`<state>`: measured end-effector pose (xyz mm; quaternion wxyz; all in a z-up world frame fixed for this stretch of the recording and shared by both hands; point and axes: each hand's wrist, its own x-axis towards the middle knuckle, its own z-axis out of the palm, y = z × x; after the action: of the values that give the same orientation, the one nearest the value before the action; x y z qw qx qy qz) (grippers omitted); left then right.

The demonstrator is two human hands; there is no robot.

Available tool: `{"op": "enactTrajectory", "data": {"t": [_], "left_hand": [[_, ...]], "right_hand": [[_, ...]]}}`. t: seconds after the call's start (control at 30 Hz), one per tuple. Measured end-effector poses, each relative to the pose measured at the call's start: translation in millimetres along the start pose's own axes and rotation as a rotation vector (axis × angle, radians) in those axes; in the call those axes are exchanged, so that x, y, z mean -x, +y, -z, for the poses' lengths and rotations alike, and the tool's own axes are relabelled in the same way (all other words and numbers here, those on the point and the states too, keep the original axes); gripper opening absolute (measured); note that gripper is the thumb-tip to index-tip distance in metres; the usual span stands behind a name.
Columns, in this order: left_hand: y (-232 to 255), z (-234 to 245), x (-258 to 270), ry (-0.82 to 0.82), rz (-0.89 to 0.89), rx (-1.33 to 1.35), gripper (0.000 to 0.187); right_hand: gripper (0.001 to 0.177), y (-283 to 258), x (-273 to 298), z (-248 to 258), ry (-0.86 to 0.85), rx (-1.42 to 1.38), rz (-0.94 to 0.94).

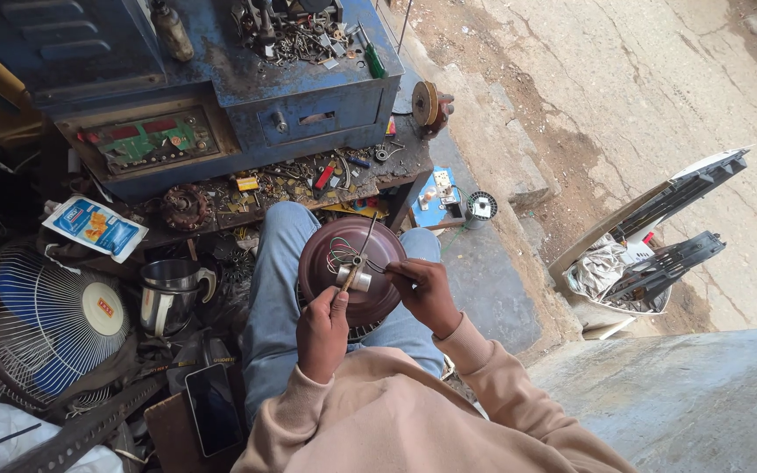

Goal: Repairing a ceiling fan motor by adjusting wiring and testing components.

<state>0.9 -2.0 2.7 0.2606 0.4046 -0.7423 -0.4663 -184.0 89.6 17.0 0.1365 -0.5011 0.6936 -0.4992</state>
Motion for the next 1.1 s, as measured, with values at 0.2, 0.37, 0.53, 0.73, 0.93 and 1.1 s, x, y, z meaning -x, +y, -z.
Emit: {"op": "enactTrajectory", "data": {"t": [0.2, 0.37, 0.53, 0.73, 0.93, 1.1], "left_hand": [[-3.0, -1.3, 0.8, -0.004, 0.020, 0.003, 0.038], [-1.6, -0.1, 0.9, 0.006, -0.001, 0.016, 0.037], [-0.3, 0.8, -2.5, -0.009, 0.023, 0.022, 0.036], [-2.5, 0.4, -0.8, 0.000, -0.001, 0.038, 0.036], [-3.7, -0.4, -0.7, -0.010, 0.032, 0.034, 0.037], [-9.8, -2.0, 1.6, -0.004, 0.010, 0.029, 0.037]], "right_hand": [[0.017, -1.9, -0.3, 0.1, -0.005, 0.014, 0.013], [0.015, -1.7, 0.0, -1.3, -0.002, 0.024, 0.024], [0.016, 3.6, 0.8, -2.0, -0.015, -0.021, -0.011], [0.017, 7.4, 3.1, -4.3, -0.015, -0.069, -0.012], [0.016, -0.1, 0.9, -3.2, -0.019, -0.004, 0.001], [0.015, -3.2, 0.8, -2.3, -0.012, 0.008, 0.021]]}}
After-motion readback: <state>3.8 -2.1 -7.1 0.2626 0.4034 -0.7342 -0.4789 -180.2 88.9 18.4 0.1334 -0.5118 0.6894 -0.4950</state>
